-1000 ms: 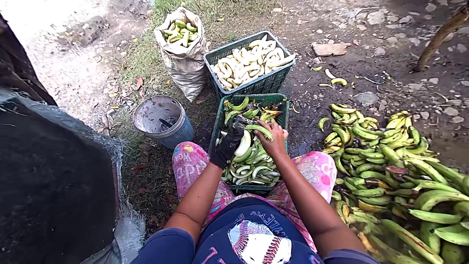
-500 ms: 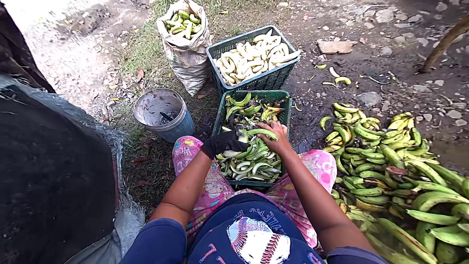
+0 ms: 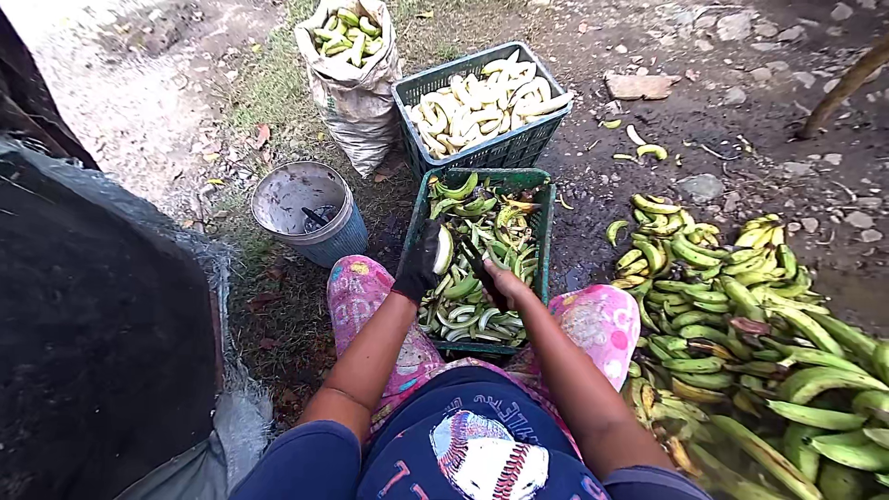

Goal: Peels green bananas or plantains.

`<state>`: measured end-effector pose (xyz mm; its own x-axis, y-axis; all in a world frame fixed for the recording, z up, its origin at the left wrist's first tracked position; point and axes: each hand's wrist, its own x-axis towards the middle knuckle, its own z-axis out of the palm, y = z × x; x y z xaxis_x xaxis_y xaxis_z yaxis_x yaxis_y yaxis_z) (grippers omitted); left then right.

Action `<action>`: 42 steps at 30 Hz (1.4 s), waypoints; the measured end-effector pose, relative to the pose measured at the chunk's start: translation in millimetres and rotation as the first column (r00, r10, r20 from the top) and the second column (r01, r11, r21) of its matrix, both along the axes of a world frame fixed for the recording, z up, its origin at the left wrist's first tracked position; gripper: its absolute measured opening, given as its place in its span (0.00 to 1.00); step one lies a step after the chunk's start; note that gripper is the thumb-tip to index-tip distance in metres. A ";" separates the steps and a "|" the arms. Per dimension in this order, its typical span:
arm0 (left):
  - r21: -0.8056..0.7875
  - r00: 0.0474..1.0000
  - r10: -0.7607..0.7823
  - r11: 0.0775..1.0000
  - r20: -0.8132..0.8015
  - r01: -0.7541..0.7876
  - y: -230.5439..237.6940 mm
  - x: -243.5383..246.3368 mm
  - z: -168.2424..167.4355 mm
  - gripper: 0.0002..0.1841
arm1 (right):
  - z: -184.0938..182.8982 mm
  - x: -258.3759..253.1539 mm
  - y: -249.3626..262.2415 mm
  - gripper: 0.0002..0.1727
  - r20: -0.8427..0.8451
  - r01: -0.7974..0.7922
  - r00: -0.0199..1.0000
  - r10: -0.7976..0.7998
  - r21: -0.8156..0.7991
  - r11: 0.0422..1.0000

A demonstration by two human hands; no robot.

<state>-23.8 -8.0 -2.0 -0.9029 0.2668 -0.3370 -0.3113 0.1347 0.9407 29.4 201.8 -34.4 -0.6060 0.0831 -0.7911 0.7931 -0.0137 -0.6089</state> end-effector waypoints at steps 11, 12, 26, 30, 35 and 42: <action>0.686 0.964 0.023 0.697 0.266 -0.206 38.7 -1.1 41.9 0.23 | 31.2 27.4 -16.2 0.30 -0.570 0.364 0.529 0.629 0.822 0.438; 0.669 0.965 0.007 0.719 0.263 -0.187 36.6 1.5 45.1 0.23 | 34.2 25.7 -14.8 0.29 -0.564 0.385 0.523 0.639 0.825 0.413; -0.215 0.873 -0.212 0.968 -0.439 0.127 3.3 7.0 12.8 0.21 | 69.2 -5.6 -5.5 0.29 -0.426 0.152 0.672 0.606 0.880 0.450; -0.210 0.884 -0.302 0.948 -0.357 0.239 -4.6 16.4 28.9 0.25 | 99.2 -25.2 7.6 0.30 -0.218 -0.202 0.827 0.518 0.745 0.636; -0.175 0.931 -0.203 0.972 -0.302 0.155 -19.1 8.6 20.5 0.24 | 97.5 -20.4 6.0 0.31 -0.349 -0.165 0.786 0.511 0.678 0.717; 0.034 0.953 -0.049 0.997 -0.300 0.062 -20.5 6.1 15.8 0.23 | 51.2 14.5 -13.5 0.33 -0.558 0.208 0.291 0.777 0.830 0.518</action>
